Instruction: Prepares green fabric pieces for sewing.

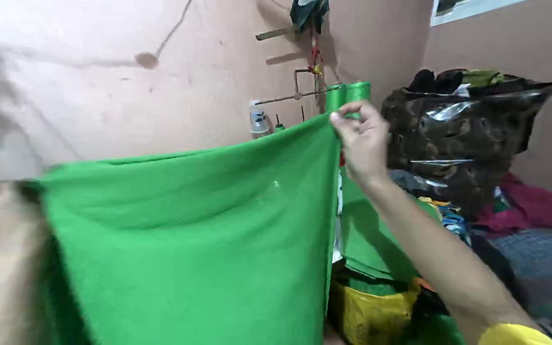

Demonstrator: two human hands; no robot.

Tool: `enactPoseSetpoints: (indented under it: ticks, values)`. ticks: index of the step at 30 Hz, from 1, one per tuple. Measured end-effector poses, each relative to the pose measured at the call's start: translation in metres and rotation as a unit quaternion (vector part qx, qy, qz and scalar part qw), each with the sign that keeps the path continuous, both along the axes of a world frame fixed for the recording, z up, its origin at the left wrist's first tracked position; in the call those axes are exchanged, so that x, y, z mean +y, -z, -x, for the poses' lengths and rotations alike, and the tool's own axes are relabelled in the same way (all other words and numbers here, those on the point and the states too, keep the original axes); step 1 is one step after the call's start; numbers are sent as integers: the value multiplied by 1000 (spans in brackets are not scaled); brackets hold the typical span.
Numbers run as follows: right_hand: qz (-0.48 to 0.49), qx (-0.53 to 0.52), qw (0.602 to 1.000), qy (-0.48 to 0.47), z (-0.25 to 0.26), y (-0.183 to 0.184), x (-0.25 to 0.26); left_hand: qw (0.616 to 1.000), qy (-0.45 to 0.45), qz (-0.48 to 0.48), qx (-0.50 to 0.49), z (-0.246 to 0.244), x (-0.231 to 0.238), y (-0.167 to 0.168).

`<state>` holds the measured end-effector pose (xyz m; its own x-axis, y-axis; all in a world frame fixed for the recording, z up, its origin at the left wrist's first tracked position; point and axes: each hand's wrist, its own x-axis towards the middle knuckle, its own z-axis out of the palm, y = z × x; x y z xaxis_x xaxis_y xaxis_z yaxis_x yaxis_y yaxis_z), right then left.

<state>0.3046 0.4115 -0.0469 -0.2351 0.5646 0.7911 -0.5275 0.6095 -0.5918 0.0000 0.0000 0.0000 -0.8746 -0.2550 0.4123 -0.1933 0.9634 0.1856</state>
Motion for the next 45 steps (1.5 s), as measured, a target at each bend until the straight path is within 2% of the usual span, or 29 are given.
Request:
enactPoseSetpoints:
  ticks: [1,2,4,5,7,8,9,11,15,17,20,22,26,30,32,36,41,45]
  values:
    - [2,-36,999,-13,7,9,-10,987,142,-41,70,2,8,15]
    - [0,-71,997,-33,13,19,-22,962,243,-84,88,-5,28,22]
    - [-12,-105,991,-77,27,32,-44,900,404,-149,63,-36,84,26]
    - [-21,-113,989,-95,35,38,-55,853,492,-174,27,-57,112,29]
    - [-41,-108,986,-118,47,50,-71,731,647,-197,-97,-106,156,34]
    - [-47,-104,985,-127,51,55,-76,674,700,-189,-139,-121,173,39]
    - [-51,-96,986,-130,53,57,-79,634,734,-182,-162,-132,184,42]
    - [-42,-85,986,-140,54,59,-80,602,760,-179,-166,-143,193,45]
    - [13,-68,985,-156,52,60,-86,637,739,-197,-97,-150,187,43]
    - [14,-25,988,-152,55,68,-91,645,730,-214,-70,-155,186,41]
    - [3,30,987,-158,61,93,-105,647,723,-235,-57,-157,185,36]
    - [19,28,987,-154,62,118,-118,648,718,-245,-63,-157,183,33]
    - [91,-57,979,-176,41,180,-139,662,703,-256,-54,-157,179,29]
    - [147,-173,950,-216,13,250,-147,663,697,-270,-40,-149,175,21]
    - [152,-220,936,-231,2,274,-145,667,689,-281,-36,-146,173,16]
    - [159,-213,926,-266,-4,279,-138,669,683,-292,-25,-134,172,6]
    - [187,-148,926,-292,-1,258,-131,686,657,-312,-2,-123,174,-11]
    - [120,-89,944,-294,-2,227,-113,712,628,-314,21,-120,184,-42]
